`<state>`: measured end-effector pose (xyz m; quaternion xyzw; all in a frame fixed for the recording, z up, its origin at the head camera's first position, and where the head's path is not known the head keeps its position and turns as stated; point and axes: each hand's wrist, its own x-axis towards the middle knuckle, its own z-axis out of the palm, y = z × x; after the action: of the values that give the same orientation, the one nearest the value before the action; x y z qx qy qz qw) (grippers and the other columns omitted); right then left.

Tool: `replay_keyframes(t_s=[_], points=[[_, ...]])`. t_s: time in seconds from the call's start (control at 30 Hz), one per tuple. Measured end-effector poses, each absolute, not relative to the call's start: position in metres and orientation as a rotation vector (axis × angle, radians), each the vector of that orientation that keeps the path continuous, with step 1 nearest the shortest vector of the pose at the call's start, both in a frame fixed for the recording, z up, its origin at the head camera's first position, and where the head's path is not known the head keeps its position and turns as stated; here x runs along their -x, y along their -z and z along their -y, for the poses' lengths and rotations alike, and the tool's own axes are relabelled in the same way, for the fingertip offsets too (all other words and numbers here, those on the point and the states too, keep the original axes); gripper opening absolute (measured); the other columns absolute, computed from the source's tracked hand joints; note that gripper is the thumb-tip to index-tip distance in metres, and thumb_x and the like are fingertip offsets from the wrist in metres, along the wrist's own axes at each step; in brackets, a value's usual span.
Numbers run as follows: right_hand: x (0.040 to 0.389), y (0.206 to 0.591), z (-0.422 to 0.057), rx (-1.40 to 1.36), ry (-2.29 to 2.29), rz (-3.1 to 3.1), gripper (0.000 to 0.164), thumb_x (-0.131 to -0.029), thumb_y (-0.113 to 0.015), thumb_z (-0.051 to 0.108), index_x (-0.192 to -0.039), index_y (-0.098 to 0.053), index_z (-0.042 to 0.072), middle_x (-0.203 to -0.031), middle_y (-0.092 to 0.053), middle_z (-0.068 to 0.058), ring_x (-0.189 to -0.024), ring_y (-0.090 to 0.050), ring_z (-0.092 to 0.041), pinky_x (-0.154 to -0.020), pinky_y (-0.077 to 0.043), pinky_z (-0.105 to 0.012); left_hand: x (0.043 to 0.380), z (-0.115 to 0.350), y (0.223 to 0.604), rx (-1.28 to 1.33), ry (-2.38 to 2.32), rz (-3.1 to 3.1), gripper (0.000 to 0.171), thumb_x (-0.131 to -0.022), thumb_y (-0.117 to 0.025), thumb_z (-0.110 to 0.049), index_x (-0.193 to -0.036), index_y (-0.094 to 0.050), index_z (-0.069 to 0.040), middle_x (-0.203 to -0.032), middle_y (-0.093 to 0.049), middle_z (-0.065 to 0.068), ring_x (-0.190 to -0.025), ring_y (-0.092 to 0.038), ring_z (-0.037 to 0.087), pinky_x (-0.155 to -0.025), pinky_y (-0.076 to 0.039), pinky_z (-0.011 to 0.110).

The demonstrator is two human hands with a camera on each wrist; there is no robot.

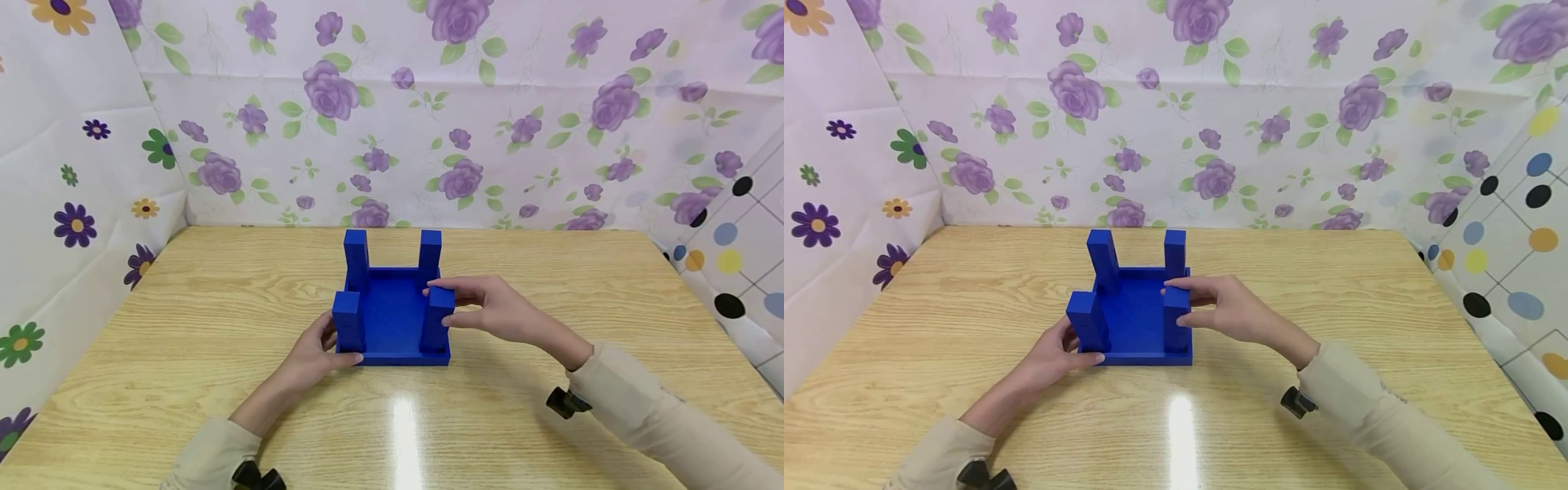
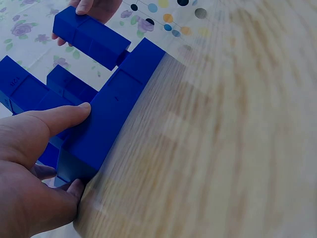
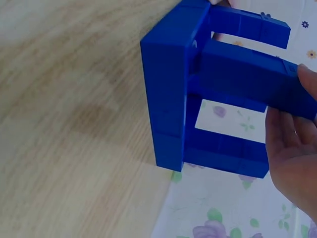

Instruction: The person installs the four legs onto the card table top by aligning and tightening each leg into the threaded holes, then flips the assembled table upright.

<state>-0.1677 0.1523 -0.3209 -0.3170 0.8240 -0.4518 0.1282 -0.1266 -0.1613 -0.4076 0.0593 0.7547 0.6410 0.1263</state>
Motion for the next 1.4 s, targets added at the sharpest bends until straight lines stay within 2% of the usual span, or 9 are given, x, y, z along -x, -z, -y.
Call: replay_keyframes(t_s=[0.23,0.43,0.6,0.8,0.97,1.13,1.23,1.3,1.4], points=[[0.166,0.331,-0.147,0.97,1.377,-2.43,0.051,-0.088,-0.072,0.011,-0.135,-0.054,0.002,-0.129,-0.059,-0.011,-0.106,-0.062,-0.023,-0.093,-0.049,-0.047,0.126,0.162,0.407,-0.166,-1.858,-2.204,0.084,-0.081,-0.077,-0.005,-0.15,-0.03,-0.007,-0.146,-0.039,0.02,-0.136,-0.033,0.038,-0.109,-0.032,0.05],[0.164,0.333,-0.142,0.913,1.463,-2.474,0.049,-0.081,-0.079,0.009,-0.124,-0.057,-0.001,-0.124,-0.059,-0.012,-0.104,-0.06,-0.026,-0.091,-0.05,-0.048,0.126,0.161,0.407,-0.149,-1.868,-2.201,0.084,-0.08,-0.078,-0.004,-0.149,-0.031,-0.007,-0.145,-0.04,0.02,-0.136,-0.034,0.037,-0.109,-0.033,0.049],[0.16,0.339,-0.137,0.804,1.528,-2.584,0.048,-0.073,-0.086,0.013,-0.112,-0.059,0.003,-0.111,-0.063,-0.008,-0.098,-0.06,-0.022,-0.089,-0.051,-0.045,0.127,0.161,0.408,-0.164,-1.865,-2.205,0.083,-0.08,-0.078,-0.004,-0.149,-0.032,-0.007,-0.145,-0.041,0.019,-0.136,-0.035,0.037,-0.109,-0.032,0.049],[0.154,0.345,-0.13,0.866,1.53,-2.757,0.041,-0.07,-0.089,0.017,-0.098,-0.06,0.007,-0.089,-0.062,0.0,-0.085,-0.063,-0.017,-0.077,-0.056,-0.035,0.127,0.161,0.407,-0.159,-1.863,-2.204,0.083,-0.08,-0.078,-0.004,-0.149,-0.032,-0.007,-0.145,-0.041,0.019,-0.136,-0.034,0.037,-0.109,-0.031,0.05],[0.151,0.346,-0.124,0.887,1.483,-2.87,0.042,-0.068,-0.09,0.02,-0.089,-0.055,0.009,-0.082,-0.058,0.003,-0.081,-0.065,-0.019,-0.072,-0.057,-0.041,0.127,0.162,0.407,-0.151,-1.861,-2.202,0.084,-0.081,-0.077,-0.005,-0.15,-0.03,-0.008,-0.145,-0.04,0.019,-0.136,-0.034,0.037,-0.109,-0.031,0.05],[0.149,0.345,-0.122,0.847,1.453,-2.899,0.043,-0.068,-0.09,0.019,-0.088,-0.053,0.009,-0.081,-0.056,0.002,-0.081,-0.066,-0.02,-0.071,-0.057,-0.04,0.127,0.161,0.407,-0.146,-1.875,-2.19,0.084,-0.08,-0.077,-0.003,-0.149,-0.031,-0.008,-0.145,-0.04,0.019,-0.136,-0.034,0.036,-0.108,-0.033,0.049],[0.149,0.345,-0.121,0.84,1.439,-2.892,0.042,-0.07,-0.089,0.02,-0.094,-0.057,0.007,-0.085,-0.058,-0.001,-0.082,-0.066,-0.023,-0.071,-0.056,-0.042,0.127,0.161,0.407,-0.136,-1.88,-2.183,0.085,-0.079,-0.078,-0.002,-0.149,-0.031,-0.008,-0.145,-0.041,0.019,-0.136,-0.034,0.035,-0.108,-0.034,0.048],[0.15,0.345,-0.122,0.854,1.429,-2.866,0.044,-0.071,-0.088,0.021,-0.101,-0.06,0.006,-0.094,-0.062,-0.004,-0.086,-0.065,-0.026,-0.074,-0.056,-0.045,0.127,0.16,0.408,-0.13,-1.884,-2.179,0.086,-0.078,-0.078,-0.001,-0.149,-0.031,-0.008,-0.144,-0.041,0.019,-0.136,-0.035,0.035,-0.108,-0.034,0.048],[0.153,0.343,-0.126,0.904,1.453,-2.726,0.051,-0.075,-0.085,0.021,-0.116,-0.061,0.006,-0.114,-0.064,-0.007,-0.104,-0.061,-0.028,-0.086,-0.052,-0.045,0.127,0.16,0.408,-0.127,-1.883,-2.176,0.086,-0.078,-0.078,-0.001,-0.15,-0.03,-0.007,-0.144,-0.041,0.019,-0.136,-0.035,0.036,-0.108,-0.034,0.048]])
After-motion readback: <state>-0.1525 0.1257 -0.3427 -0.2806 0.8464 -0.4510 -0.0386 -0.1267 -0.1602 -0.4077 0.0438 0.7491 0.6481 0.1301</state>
